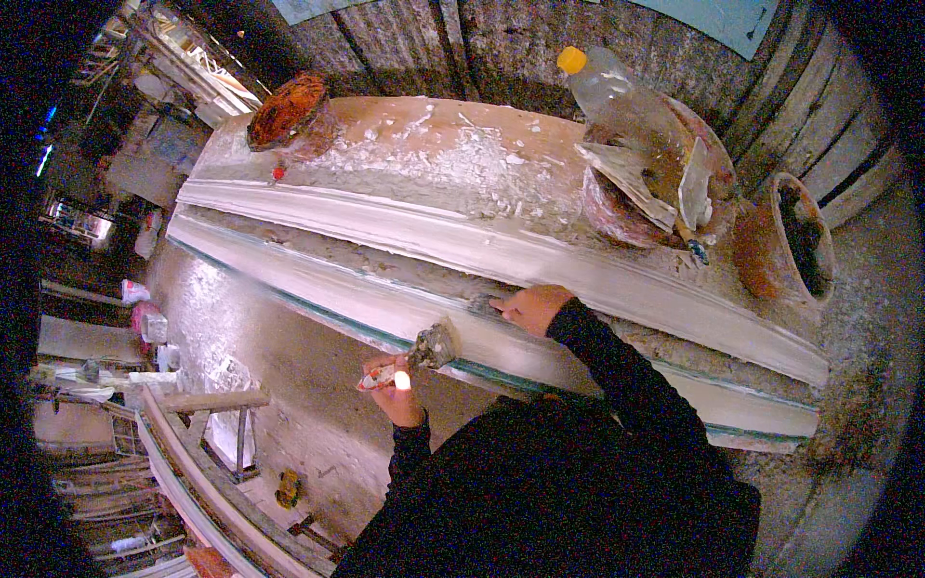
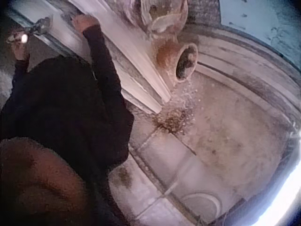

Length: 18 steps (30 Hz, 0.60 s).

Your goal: The person applies a white paste-like substance along the edge of a long white profile using a small brush. They repeatedly dip the brush into a container and spread the material along the profile's groove.

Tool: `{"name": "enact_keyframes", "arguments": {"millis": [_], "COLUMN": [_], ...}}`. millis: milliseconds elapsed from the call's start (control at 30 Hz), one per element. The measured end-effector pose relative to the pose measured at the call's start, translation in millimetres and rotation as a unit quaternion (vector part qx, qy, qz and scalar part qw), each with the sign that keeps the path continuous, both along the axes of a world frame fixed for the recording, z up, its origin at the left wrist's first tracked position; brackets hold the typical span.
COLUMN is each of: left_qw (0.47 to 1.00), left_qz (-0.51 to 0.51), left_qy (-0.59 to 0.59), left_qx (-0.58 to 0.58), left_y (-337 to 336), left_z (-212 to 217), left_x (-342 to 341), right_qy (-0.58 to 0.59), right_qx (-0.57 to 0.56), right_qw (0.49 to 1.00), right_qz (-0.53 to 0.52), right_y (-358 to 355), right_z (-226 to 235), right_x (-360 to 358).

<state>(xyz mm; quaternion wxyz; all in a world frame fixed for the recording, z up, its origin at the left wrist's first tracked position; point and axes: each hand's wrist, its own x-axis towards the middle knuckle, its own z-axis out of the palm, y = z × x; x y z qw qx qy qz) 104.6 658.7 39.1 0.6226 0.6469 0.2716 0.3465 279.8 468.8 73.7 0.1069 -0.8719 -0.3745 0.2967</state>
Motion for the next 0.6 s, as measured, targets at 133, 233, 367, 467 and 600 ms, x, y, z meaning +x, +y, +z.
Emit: {"name": "enact_keyframes", "arguments": {"millis": [133, 233, 367, 467, 600], "left_qw": [1.000, 1.000, 0.999, 1.000, 1.000], "left_qz": [0.003, 0.003, 0.000, -0.022, -0.029], "left_qy": [0.021, 0.016, -0.007, 0.012, 0.001], "left_qx": [-0.019, -0.019, -0.044, -0.010, -0.001], "left_y": [13.8, 24.6, 25.4, 35.4, 35.5], "left_z": [-7.7, -16.2, -1.8, -10.4, -6.9], "left_x": [-8.3, -13.0, -7.1, -7.5, -6.3], "right_qy": [0.012, 0.026, 0.022, -0.008, -0.038], "right_qx": [0.018, 0.003, 0.012, 0.012, 0.045], "right_qw": [1.000, 1.000, 1.000, 1.000, 0.998], "right_qz": [0.009, 0.017, 0.000, 0.010, 0.007], "right_y": [0.8, -32.0, -47.4, -17.9, 52.9], "right_z": [-8.2, -0.7, -8.4, -6.5, 4.2], "right_x": [4.3, 0.8, -9.3, -10.4, -6.4]}}
